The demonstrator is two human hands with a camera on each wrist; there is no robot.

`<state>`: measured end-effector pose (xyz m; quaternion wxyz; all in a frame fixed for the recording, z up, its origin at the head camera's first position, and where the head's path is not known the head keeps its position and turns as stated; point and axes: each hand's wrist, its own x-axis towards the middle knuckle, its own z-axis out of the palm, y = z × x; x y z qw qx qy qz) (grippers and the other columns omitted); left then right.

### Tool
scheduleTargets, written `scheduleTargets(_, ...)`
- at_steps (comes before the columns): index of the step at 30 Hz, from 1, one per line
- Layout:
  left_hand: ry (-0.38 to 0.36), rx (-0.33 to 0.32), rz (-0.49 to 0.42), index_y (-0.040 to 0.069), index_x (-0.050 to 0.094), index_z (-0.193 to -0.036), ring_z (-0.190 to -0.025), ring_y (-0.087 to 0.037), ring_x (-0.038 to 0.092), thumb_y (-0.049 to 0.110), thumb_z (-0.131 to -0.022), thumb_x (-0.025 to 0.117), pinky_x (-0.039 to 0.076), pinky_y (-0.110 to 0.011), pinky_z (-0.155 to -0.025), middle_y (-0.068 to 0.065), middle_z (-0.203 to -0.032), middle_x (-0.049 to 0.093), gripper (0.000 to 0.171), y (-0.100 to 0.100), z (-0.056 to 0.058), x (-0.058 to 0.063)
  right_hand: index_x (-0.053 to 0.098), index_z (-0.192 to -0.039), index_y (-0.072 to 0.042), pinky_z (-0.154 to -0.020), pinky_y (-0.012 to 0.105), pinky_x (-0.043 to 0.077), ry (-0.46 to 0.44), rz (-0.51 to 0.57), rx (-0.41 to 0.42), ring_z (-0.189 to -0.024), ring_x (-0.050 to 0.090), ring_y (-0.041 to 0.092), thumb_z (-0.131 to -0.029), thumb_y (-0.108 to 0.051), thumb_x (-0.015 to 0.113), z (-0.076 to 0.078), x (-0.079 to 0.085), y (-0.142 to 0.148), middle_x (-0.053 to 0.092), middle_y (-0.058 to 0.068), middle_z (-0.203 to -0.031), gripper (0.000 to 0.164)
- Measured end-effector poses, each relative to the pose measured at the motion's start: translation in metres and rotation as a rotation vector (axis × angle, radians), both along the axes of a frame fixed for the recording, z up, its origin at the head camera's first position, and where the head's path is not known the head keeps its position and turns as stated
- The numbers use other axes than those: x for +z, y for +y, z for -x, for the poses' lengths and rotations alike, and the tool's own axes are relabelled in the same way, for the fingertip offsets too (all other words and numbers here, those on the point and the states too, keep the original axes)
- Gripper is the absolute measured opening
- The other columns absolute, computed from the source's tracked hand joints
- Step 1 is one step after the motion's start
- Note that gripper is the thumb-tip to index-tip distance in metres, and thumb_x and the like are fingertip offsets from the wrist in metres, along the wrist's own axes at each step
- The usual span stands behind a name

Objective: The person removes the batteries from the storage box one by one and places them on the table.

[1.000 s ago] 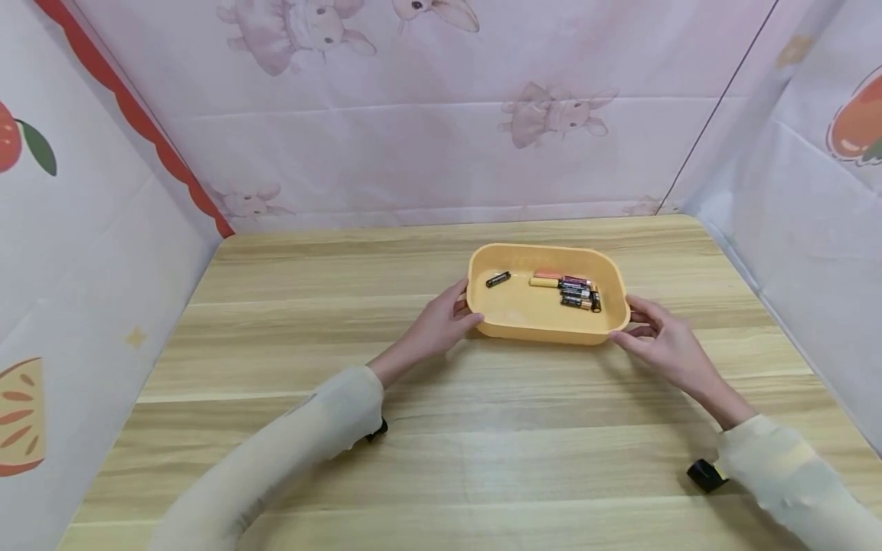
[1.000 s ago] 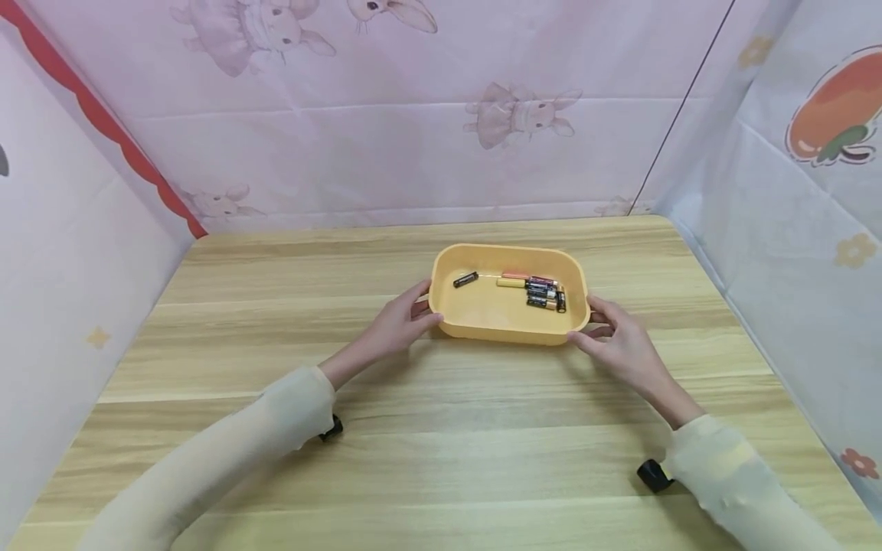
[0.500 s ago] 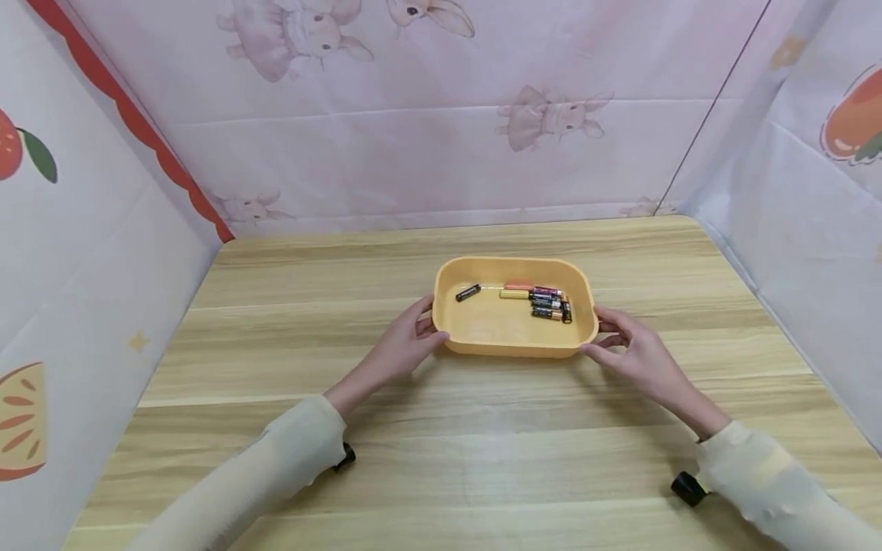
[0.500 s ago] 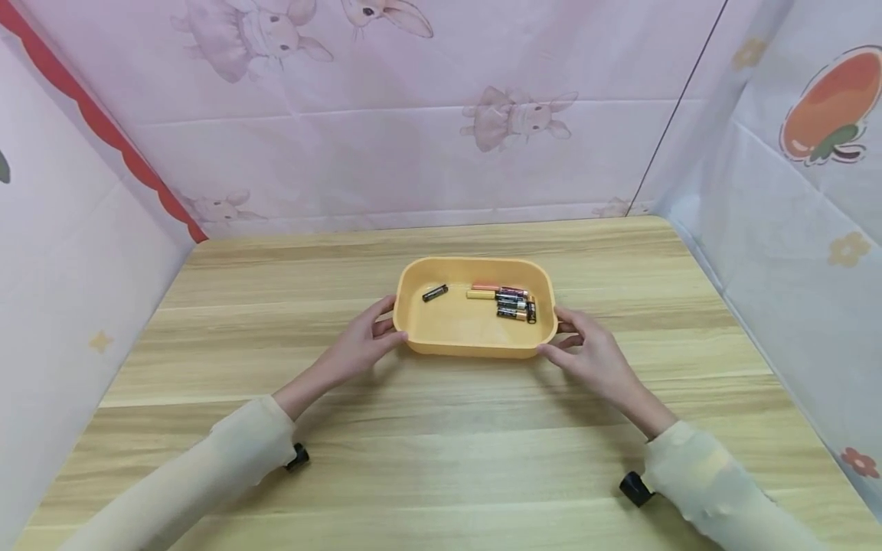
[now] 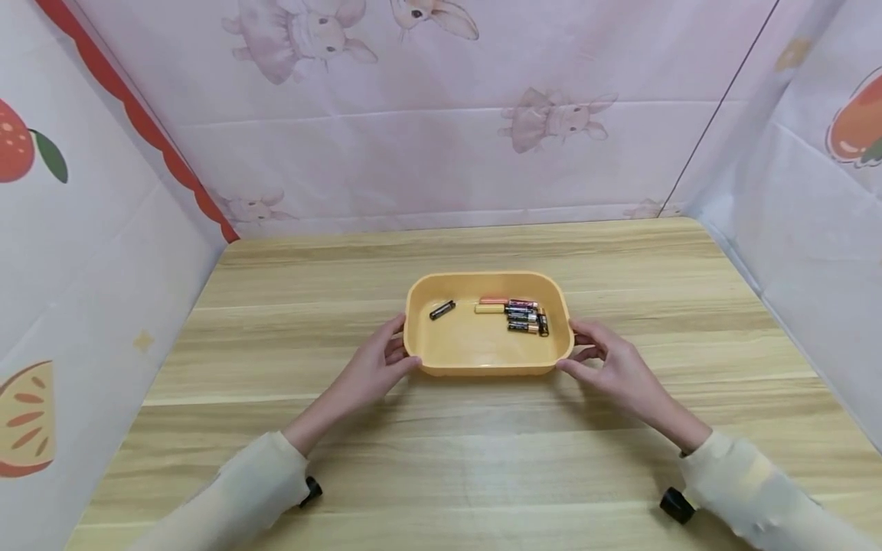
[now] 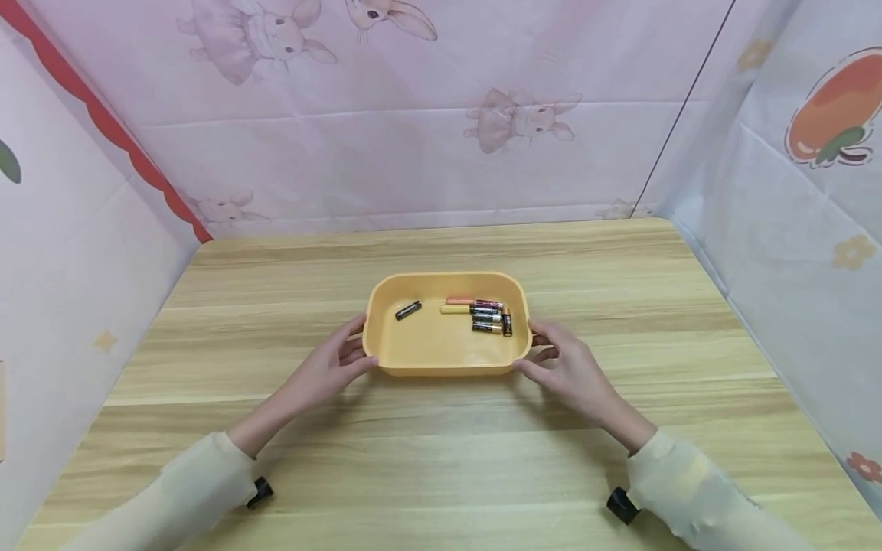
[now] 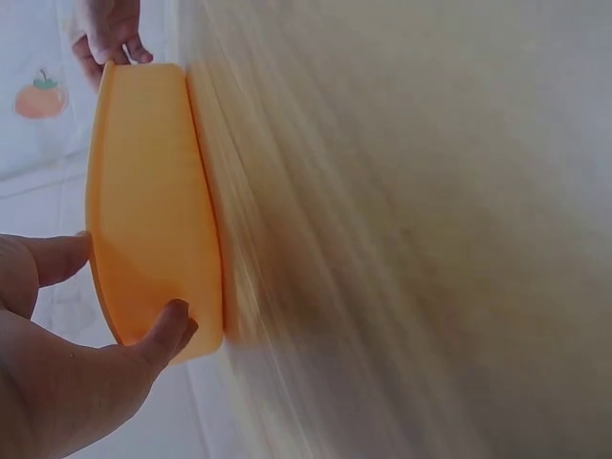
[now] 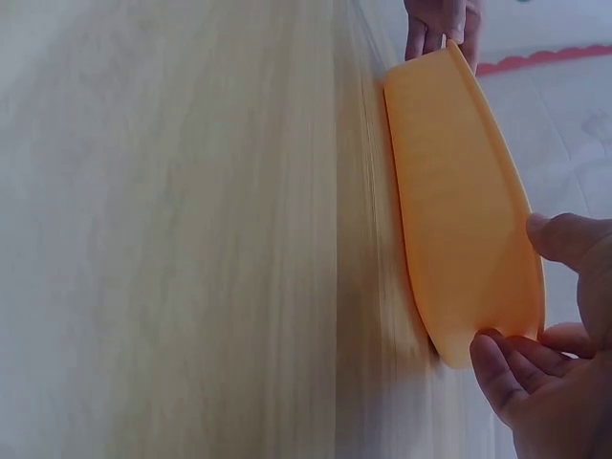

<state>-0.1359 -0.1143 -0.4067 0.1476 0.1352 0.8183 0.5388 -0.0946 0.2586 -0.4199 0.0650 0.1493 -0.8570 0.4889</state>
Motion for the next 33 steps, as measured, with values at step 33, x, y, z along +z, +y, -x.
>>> scheduleTargets(33,0.006,0.118,-0.036,-0.01,0.025,-0.158,-0.142,-0.042,0.043,-0.004,-0.097,0.068,0.048,-0.03,-0.107,-0.031,-0.161,0.03,0.074,-0.073,-0.066,0.002,0.056,-0.136,0.014,-0.08,0.036,0.065,0.012,0.076,0.12,-0.099,0.069,0.033,-0.081,0.004,0.086,-0.027,-0.003,-0.072,0.067,0.024,-0.12,0.063)
